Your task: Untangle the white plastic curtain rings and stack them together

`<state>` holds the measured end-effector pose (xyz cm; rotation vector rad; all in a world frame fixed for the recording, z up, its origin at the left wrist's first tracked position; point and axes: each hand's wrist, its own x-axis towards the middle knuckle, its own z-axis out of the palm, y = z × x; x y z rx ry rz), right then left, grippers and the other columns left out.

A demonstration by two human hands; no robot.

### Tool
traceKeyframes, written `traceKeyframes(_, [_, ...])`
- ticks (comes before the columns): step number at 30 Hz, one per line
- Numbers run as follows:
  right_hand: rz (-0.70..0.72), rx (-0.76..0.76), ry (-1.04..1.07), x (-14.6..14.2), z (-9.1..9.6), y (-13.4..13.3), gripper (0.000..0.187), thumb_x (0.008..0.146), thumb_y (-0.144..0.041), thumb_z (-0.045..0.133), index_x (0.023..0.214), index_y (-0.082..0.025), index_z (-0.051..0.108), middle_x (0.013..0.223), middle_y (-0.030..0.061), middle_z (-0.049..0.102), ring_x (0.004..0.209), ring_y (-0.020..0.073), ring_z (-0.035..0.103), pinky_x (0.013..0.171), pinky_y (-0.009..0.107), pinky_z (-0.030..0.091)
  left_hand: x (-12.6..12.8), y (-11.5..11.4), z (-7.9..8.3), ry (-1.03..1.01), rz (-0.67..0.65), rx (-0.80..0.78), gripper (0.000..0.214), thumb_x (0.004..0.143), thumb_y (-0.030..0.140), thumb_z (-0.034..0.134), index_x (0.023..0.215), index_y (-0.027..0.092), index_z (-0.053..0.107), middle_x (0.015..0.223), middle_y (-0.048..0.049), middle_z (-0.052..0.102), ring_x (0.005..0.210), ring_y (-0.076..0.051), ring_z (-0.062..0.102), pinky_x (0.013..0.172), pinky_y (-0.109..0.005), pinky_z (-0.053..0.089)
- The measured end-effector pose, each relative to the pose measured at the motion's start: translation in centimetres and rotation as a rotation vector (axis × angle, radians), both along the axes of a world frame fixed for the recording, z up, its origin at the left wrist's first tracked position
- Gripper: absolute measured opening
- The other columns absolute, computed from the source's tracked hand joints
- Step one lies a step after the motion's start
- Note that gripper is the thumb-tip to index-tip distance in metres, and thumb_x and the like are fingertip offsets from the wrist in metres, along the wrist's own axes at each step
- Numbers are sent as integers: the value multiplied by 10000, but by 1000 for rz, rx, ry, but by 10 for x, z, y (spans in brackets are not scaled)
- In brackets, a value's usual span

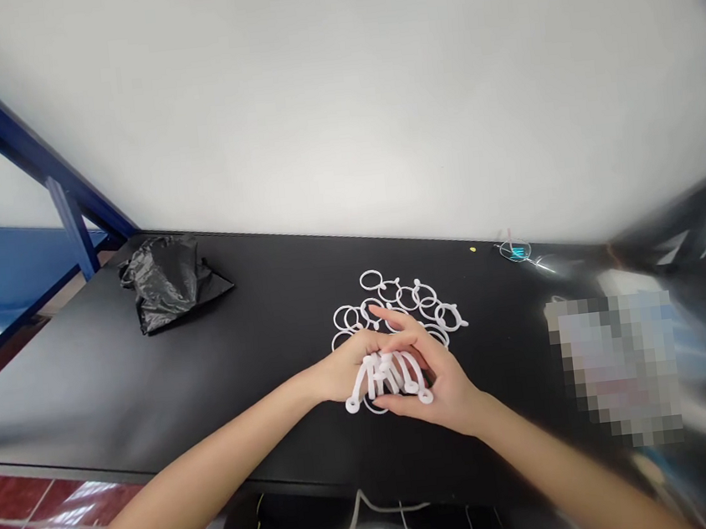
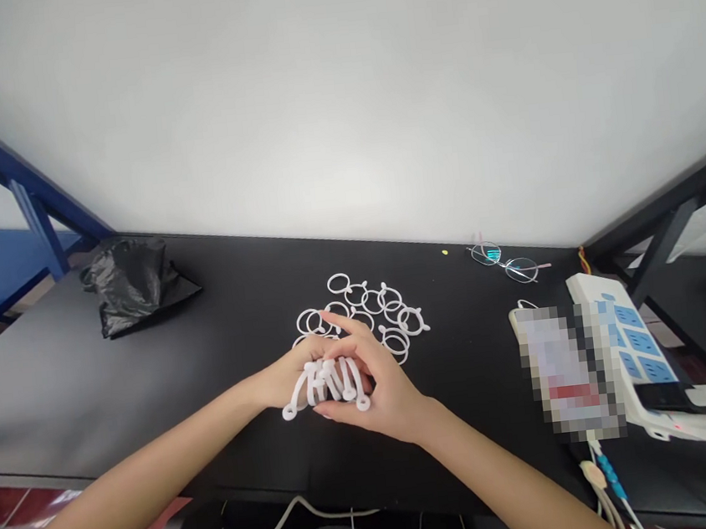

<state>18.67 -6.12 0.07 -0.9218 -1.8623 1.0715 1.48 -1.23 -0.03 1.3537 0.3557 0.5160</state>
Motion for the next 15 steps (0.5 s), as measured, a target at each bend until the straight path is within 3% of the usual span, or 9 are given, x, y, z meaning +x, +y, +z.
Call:
traceKeyframes(2, [-2, -63, 82, -3, -1, -3, 378, 739, -198, 799, 990, -274, 527, 1521, 90, 395, 1215, 278, 594, 904, 413, 549, 4, -2, -2, -30, -17, -124, 154, 709, 129, 728, 862, 112, 721, 850, -63, 715, 795, -176, 673, 739, -276, 541])
traceKeyframes(4, [-3, -95, 128, -6, -3, -5, 356, 732, -198, 808, 941, -265, 527, 1501, 80, 429, 1219, 276, 593, 925, 415, 540, 5, -3, -5, -34, -21, -246, 160, 695, 136, 750, 850, 115, 719, 843, -59, 710, 781, -166, 669, 736, -271, 542])
traceKeyframes(7, [1, -127, 154, -7, -2, -2, 505, 708, -264, 835, 1127, -284, 554, 1486, 98, 459, 1326, 295, 501, 1024, 461, 483, 5, -3, -9, -20, -17, -391, 194, 700, 216, 775, 861, 127, 714, 838, -53, 704, 775, -166, 669, 737, -285, 548])
traceKeyframes(10, [72, -100, 77, -6, 2, 6, 627, 703, -287, 839, 1270, -281, 569, 1462, 114, 498, 1349, 305, 475, 1084, 503, 422, 1, -2, -10, -8, 3, -359, 198, 669, 199, 780, 846, 137, 719, 816, -39, 699, 773, -158, 654, 701, -260, 532])
traceKeyframes(15, [121, -107, 56, -9, 12, 17, 394, 734, -209, 808, 1102, -309, 709, 1383, 55, 591, 1244, 283, 584, 1044, 496, 471, -1, 1, -10, 58, 62, -189, 178, 701, 138, 709, 879, 135, 714, 859, -52, 696, 790, -164, 655, 649, -253, 524])
